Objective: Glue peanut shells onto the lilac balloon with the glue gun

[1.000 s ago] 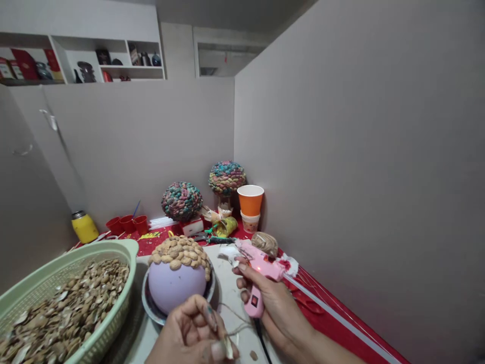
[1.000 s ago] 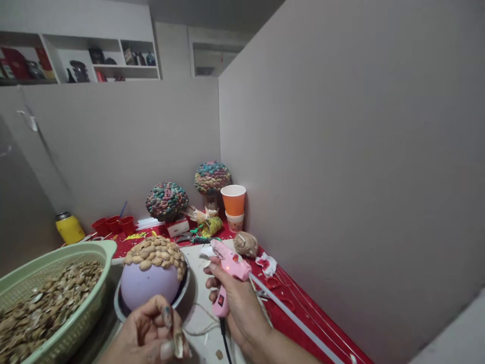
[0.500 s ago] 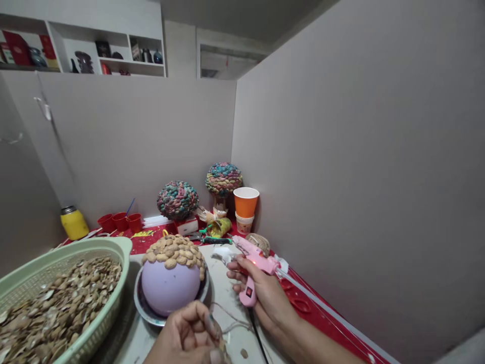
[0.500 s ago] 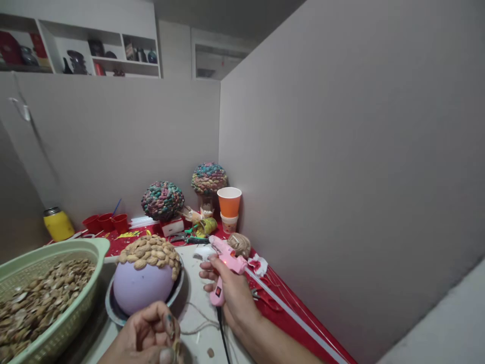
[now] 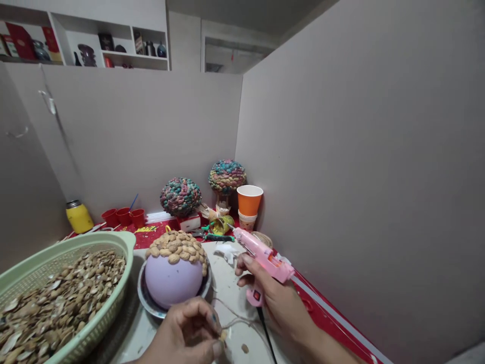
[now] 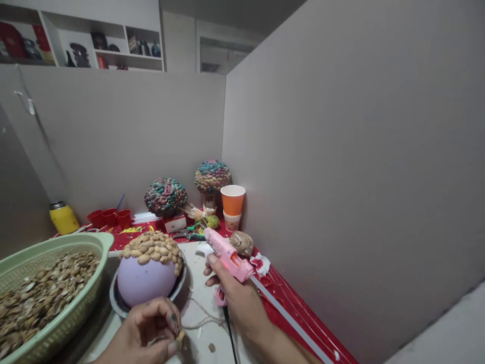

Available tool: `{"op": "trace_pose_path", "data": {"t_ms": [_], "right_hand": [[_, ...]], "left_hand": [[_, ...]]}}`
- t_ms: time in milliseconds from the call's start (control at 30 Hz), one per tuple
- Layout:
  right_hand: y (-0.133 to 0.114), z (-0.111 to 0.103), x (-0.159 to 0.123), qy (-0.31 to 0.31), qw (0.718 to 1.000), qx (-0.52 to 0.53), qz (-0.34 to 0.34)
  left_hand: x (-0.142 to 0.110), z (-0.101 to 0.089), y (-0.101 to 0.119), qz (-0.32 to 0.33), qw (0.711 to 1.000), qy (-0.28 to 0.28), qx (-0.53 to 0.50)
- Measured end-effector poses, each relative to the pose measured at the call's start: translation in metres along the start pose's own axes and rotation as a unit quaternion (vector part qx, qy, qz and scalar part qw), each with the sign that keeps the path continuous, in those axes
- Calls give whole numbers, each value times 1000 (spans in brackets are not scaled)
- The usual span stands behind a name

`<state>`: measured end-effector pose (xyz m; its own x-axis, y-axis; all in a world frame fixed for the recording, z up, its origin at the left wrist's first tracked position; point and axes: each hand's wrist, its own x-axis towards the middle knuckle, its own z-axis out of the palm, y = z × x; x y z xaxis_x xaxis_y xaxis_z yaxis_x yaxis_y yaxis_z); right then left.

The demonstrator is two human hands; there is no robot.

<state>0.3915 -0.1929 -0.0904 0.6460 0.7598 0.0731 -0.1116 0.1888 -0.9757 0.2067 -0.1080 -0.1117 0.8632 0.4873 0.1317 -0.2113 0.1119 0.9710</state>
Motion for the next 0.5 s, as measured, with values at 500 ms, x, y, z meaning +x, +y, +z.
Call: {"op": "trace_pose_path", "data": {"t_ms": [500], "right_hand": [[-14, -5, -28, -158, 984, -74, 23]], "left_hand": [[12, -13, 18, 32, 992, 120, 15]]}}
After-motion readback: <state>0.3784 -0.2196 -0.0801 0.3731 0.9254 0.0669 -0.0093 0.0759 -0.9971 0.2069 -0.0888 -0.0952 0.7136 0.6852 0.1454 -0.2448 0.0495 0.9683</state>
